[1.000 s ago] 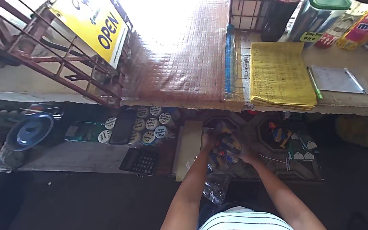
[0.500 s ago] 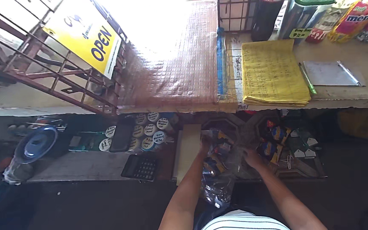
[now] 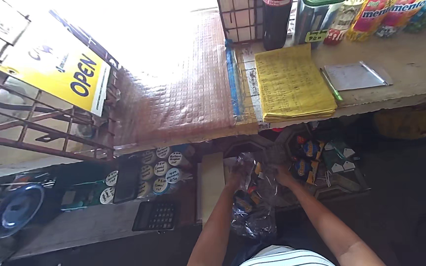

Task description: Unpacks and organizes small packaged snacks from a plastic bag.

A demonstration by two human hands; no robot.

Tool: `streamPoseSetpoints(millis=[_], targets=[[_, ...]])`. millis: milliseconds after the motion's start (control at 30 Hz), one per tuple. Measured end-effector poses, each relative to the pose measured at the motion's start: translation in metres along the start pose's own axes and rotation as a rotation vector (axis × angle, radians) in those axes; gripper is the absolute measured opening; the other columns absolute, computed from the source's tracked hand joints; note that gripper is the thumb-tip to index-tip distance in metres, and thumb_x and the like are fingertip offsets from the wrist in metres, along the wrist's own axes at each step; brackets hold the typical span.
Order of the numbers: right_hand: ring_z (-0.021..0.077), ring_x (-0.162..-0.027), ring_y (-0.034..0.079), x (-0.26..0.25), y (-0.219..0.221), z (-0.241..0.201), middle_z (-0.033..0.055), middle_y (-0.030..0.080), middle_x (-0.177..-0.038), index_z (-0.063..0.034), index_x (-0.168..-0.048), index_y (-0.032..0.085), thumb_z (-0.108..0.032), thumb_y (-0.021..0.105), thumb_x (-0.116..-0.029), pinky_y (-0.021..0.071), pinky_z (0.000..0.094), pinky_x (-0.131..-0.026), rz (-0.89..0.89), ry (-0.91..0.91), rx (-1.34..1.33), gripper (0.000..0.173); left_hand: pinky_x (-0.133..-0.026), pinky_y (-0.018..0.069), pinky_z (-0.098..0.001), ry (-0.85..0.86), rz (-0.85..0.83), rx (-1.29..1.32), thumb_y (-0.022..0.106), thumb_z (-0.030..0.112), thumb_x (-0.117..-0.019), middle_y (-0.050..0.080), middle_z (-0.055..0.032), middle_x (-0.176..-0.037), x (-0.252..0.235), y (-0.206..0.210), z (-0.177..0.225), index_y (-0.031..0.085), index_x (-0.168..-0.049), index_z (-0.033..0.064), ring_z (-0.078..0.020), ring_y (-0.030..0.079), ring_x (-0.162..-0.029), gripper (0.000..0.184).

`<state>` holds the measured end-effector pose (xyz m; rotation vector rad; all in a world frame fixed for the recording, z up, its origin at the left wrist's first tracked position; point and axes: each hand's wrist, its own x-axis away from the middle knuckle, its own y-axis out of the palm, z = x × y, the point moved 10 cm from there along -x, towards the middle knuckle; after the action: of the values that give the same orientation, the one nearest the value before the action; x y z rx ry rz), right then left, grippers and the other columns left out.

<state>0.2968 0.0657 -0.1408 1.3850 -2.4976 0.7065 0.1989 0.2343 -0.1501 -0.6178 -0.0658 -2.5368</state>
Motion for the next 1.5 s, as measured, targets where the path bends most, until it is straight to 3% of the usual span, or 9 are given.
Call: streamPoseSetpoints(millis=[133,267,400,533,667,800,1133,1367,1500], targets=[[0.0336,-0.145,0.043,-0.002,0.015,-0.007,0.0221,0.044,-0.156,-0.0055,-0.158,0.037,-0.017,0.079,-0.0876,0.0322,0.0472,-0.122,-0.086,-0.096,0.232,0.082,-0.099,0.0511,-0.0331,-0.131,-0.088,0.027,0.033,0.021,-0.1132,0.057,-0.0191,-0.136,0.008,0.025,0.002,0.04,-0.148,-0.0046,-0.0168,0.06,-0.116,0.043],[0.036,-0.129,0.057,0.011,0.004,-0.011,0.0238,0.061,-0.136,-0.0009,-0.144,0.054,-0.037,0.074,-0.0937,0.041,0.0528,-0.113,0.022,0.045,0.22,0.065,-0.082,0.0544,-0.0323,-0.034,0.272,0.155,0.031,0.022,-0.1137,0.062,-0.0169,-0.11,-0.007,-0.008,-0.001,0.045,-0.139,-0.0085,-0.0147,0.062,-0.09,0.041],[0.0306,-0.108,0.067,0.041,-0.056,0.021,0.027,0.067,-0.118,0.0124,-0.131,0.056,-0.023,0.073,-0.0943,0.0534,0.0452,-0.098,0.615,0.131,-0.34,0.054,-0.097,0.0509,-0.0435,0.039,0.397,-0.105,0.035,0.023,-0.1132,0.061,-0.0302,-0.12,-0.018,-0.039,0.003,0.049,-0.136,-0.0129,-0.0307,0.063,-0.107,0.045],[0.0171,-0.088,0.06,0.062,-0.077,0.081,0.015,0.06,-0.114,-0.0015,-0.141,0.046,-0.038,0.048,-0.1087,0.0528,0.0324,-0.073,0.937,0.32,-1.08,0.049,-0.093,0.053,-0.0376,0.052,0.344,-0.095,0.037,0.017,-0.1121,0.062,-0.0285,-0.119,-0.015,-0.047,0.013,0.044,-0.14,-0.0128,-0.0259,0.064,-0.103,0.041],[0.0163,-0.081,0.066,0.058,-0.051,0.09,0.015,0.063,-0.102,0.0048,-0.135,0.045,-0.057,0.024,-0.1092,0.0558,0.0277,-0.071,0.622,0.442,-1.198,0.07,-0.11,0.043,-0.0452,-0.059,0.106,-0.114,0.033,0.031,-0.1132,0.049,-0.0265,-0.148,-0.012,-0.045,-0.004,0.028,-0.157,-0.0005,-0.0325,0.052,-0.134,0.055],[0.012,-0.078,0.065,0.06,-0.058,0.068,0.0127,0.065,-0.097,0.0101,-0.118,0.057,-0.012,0.047,-0.1092,0.056,0.025,-0.072,0.621,0.299,-0.74,0.026,-0.116,0.0373,-0.0456,-0.078,0.076,-0.251,0.043,0.03,-0.1108,0.042,-0.0308,-0.153,0.026,-0.074,-0.018,0.027,-0.156,-0.0051,-0.036,0.046,-0.141,0.06],[0.0338,-0.135,0.054,-0.044,-0.044,0.043,0.0272,0.049,-0.15,0.0058,-0.149,0.042,-0.008,0.044,-0.1093,0.0451,0.0429,-0.112,0.3,0.17,-0.303,0.043,-0.107,0.0456,-0.054,-0.258,0.089,-0.575,0.083,0.038,-0.0863,0.049,-0.0267,-0.147,0.116,-0.085,-0.076,0.031,-0.157,0.0025,-0.0411,0.055,-0.129,0.095],[0.0108,-0.076,0.055,-0.029,0.034,0.068,0.006,0.055,-0.098,-0.0015,-0.138,0.045,-0.001,0.039,-0.1062,0.0502,0.028,-0.071,-0.314,0.461,-0.321,0.032,-0.099,0.0523,-0.0493,-0.29,0.162,-0.35,0.081,0.015,-0.0883,0.065,-0.0269,-0.126,0.118,-0.071,-0.1,0.043,-0.148,-0.0016,-0.0352,0.068,-0.109,0.072],[0.0249,-0.126,0.054,-0.021,0.049,0.069,0.0229,0.054,-0.14,0.0074,-0.147,0.042,-0.005,0.053,-0.1047,0.0429,0.0383,-0.109,-0.279,0.301,0.005,0.045,-0.102,0.0511,-0.0445,-0.197,0.147,-0.32,0.074,0.011,-0.0934,0.066,-0.0241,-0.124,0.103,-0.064,-0.099,0.056,-0.136,-0.0048,-0.0302,0.066,-0.113,0.049]])
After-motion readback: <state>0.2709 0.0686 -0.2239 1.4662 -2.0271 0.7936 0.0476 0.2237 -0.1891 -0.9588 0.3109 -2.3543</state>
